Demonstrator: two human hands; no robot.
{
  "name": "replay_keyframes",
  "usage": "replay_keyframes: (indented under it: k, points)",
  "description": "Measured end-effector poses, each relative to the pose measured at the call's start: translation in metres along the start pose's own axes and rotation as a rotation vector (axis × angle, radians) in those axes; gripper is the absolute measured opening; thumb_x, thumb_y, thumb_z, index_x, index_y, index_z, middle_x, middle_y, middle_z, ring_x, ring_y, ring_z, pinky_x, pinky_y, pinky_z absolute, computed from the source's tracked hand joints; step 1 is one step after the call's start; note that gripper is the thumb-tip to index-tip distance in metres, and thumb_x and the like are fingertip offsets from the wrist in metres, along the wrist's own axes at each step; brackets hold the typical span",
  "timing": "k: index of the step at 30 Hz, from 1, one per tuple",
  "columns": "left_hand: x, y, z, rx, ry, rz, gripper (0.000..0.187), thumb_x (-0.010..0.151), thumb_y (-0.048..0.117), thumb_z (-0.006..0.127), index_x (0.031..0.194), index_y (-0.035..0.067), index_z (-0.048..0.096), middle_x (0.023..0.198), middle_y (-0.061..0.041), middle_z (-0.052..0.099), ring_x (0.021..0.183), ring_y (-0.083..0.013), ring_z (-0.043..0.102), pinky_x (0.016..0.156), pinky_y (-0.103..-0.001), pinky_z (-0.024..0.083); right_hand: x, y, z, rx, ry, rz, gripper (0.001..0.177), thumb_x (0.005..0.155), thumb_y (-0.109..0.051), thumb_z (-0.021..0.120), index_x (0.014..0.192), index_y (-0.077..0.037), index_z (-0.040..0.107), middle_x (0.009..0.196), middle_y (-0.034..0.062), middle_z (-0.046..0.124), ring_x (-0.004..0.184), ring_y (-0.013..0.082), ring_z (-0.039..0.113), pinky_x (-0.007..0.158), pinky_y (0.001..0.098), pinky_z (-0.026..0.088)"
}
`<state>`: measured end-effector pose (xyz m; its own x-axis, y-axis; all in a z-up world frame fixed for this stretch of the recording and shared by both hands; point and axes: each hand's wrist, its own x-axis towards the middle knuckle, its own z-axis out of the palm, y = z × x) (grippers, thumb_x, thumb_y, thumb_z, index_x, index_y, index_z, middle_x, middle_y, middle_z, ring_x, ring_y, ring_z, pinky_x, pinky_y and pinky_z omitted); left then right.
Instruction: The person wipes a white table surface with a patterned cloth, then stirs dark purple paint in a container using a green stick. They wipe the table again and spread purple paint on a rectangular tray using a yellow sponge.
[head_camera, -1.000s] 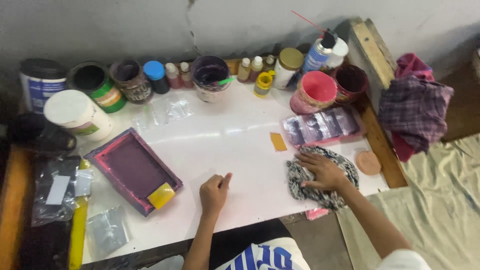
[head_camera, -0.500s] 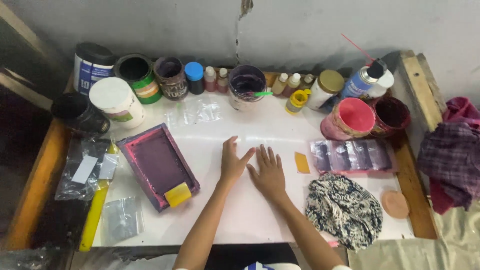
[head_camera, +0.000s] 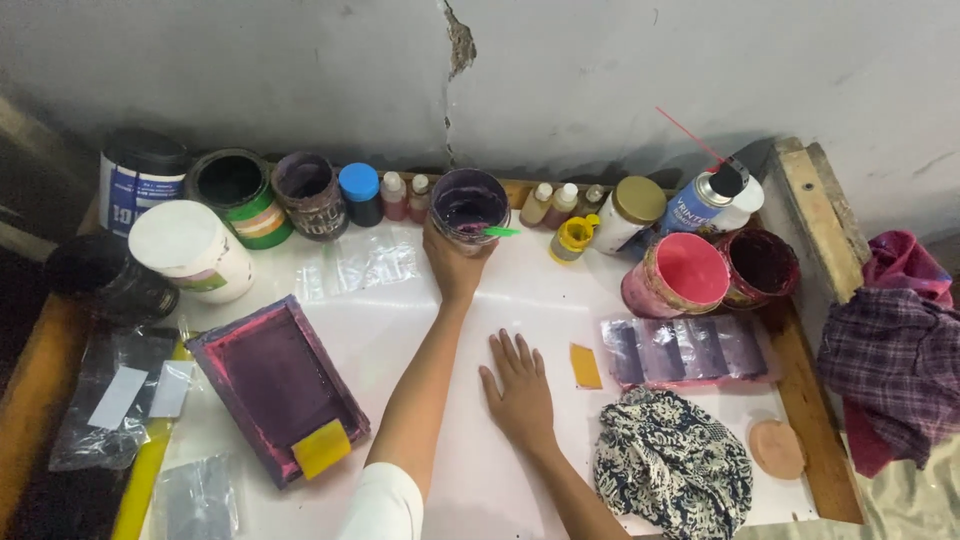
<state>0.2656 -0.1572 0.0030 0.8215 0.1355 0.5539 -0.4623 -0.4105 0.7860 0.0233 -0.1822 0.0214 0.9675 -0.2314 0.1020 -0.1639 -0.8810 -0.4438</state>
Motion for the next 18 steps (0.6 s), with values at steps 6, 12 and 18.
replay_keyframes:
  k: [6,12,18]
  points:
    - [-0.042,0.026,-0.038,0.112,0.045,0.129,0.115,0.069,0.061,0.085,0.145,-0.009,0.037,0.138,-0.027,0.051,0.128,-0.045,0.051,0.107,-0.054,0.046,0.001,0.014,0.008,0.114,0.108,-0.062,0.053,0.102,-0.032,0.051,0.147,-0.004,0.045,0.15,0.0171,0.051,0.142,0.0369,0.042,0.117,0.053,0.028]
    - [-0.115,0.039,-0.104,0.06,-0.079,0.077,0.109,0.065,0.051,0.084,0.142,-0.012,0.036,0.137,-0.028,0.048,0.124,-0.0464,0.048,0.11,-0.053,0.04,-0.028,0.062,0.033,0.324,0.528,0.089,0.039,0.102,-0.022,0.057,0.136,-0.003,0.06,0.133,0.0169,0.066,0.125,0.031,0.061,0.109,0.0402,0.046]
    - [-0.137,0.072,-0.181,-0.319,-0.284,0.159,0.116,0.067,0.038,0.097,0.152,-0.004,0.031,0.153,-0.02,0.045,0.142,-0.0363,0.049,0.12,-0.046,0.041,-0.102,-0.003,-0.033,0.516,0.436,-0.15,0.067,0.086,-0.006,0.066,0.148,-0.003,0.041,0.145,0.0173,0.053,0.119,0.0305,0.06,0.093,0.0398,0.054]
